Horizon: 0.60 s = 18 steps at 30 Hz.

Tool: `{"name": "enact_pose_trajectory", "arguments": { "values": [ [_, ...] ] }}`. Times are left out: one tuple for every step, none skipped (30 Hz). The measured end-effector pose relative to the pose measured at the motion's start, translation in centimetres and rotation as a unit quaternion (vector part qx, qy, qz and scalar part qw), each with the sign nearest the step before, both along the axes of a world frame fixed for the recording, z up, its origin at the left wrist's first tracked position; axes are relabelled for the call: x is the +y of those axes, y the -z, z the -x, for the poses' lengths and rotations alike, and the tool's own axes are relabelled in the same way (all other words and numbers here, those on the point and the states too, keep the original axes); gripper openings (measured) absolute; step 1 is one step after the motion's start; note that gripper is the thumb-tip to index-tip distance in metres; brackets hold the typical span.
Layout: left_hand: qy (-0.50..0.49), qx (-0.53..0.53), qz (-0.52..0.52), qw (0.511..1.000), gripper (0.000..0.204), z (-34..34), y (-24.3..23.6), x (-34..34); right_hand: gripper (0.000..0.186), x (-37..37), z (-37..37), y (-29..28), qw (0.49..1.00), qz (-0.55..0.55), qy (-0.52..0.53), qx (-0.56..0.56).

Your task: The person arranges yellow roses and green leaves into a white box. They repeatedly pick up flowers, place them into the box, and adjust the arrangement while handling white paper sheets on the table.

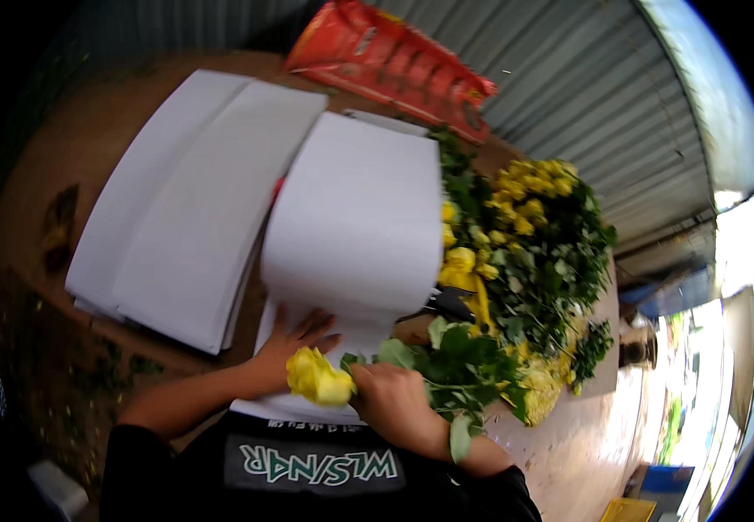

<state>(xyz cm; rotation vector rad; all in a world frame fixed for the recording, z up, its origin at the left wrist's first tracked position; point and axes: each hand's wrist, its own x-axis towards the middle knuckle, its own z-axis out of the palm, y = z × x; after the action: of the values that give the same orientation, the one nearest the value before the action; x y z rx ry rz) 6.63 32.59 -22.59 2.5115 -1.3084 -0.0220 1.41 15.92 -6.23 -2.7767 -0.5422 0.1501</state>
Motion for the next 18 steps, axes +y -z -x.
{"name": "enact_pose_trajectory", "arguments": {
  "values": [
    [0.002,-0.031,0.002,1.0,0.074,0.2,1.8,-0.1,0.023,0.9,-0.8,2.7,0.995,0.035,-0.001,0.093],
    [0.009,-0.011,0.006,1.0,0.075,0.2,1.5,-0.2,0.027,1.0,-1.7,4.0,0.992,0.014,0.005,0.127],
    [0.017,0.008,0.011,1.0,0.076,0.2,1.2,-0.2,0.03,1.1,-2.3,4.6,0.987,-0.005,0.012,0.162],
    [0.007,0.008,0.039,0.999,0.076,0.4,1.3,0.0,0.037,0.9,-2.6,4.3,0.983,-0.092,0.021,0.159],
    [-0.002,0.002,0.065,0.998,0.076,0.5,1.0,0.1,0.032,0.6,-3.0,3.6,0.97,-0.124,0.053,0.203],
    [0.007,0.038,0.073,0.997,0.075,0.5,0.8,0.5,0.027,-0.5,-3.5,3.7,0.973,-0.129,0.035,0.188],
    [0.006,0.047,0.08,0.996,0.075,0.5,0.6,0.5,0.021,-1.1,-4.1,3.6,0.976,-0.134,0.026,0.169],
    [0.007,0.056,0.086,0.995,0.075,0.5,0.4,0.5,0.017,-1.1,-4.3,3.7,0.986,-0.131,0.041,0.099],
    [0.008,0.065,0.093,0.994,0.074,0.5,0.3,0.6,0.012,-0.7,-4.5,3.6,0.99,-0.13,0.057,0.028],
    [0.008,0.06,0.11,0.992,0.074,0.4,0.0,0.7,0.012,-0.7,-4.8,4.3,0.994,-0.041,-0.006,-0.102],
    [0.012,0.065,0.071,0.995,0.074,0.3,-0.3,0.7,0.011,-0.2,-4.7,4.6,0.994,-0.016,0.009,-0.105],
    [0.014,0.08,0.043,0.996,0.075,0.2,-0.7,0.5,0.011,0.0,-4.4,5.3,0.999,0.003,0.027,-0.041],
    [0.017,0.093,0.015,0.995,0.075,0.0,-1.1,0.5,0.011,0.1,-4.2,6.1,0.999,0.022,0.045,0.021],
    [0.013,0.081,0.026,0.996,0.075,-0.1,-0.7,0.4,0.015,0.1,-4.1,6.7,0.998,0.046,0.02,0.049],
    [0.01,0.069,0.038,0.997,0.076,0.1,0.1,0.3,0.017,0.2,-3.9,6.8,0.997,0.026,0.016,0.071],
    [0.004,0.059,0.05,0.997,0.076,0.1,0.3,0.3,0.019,0.2,-3.8,6.9,0.995,0.007,0.01,0.094],
    [0.003,0.049,0.029,0.998,0.076,0.1,0.4,0.2,0.021,0.1,-3.7,7.0,0.993,-0.012,0.003,0.118],
    [0.002,0.039,0.008,0.999,0.075,0.1,0.6,0.0,0.035,-0.1,-3.8,6.7,0.989,-0.029,-0.017,0.143]
  ]
}}
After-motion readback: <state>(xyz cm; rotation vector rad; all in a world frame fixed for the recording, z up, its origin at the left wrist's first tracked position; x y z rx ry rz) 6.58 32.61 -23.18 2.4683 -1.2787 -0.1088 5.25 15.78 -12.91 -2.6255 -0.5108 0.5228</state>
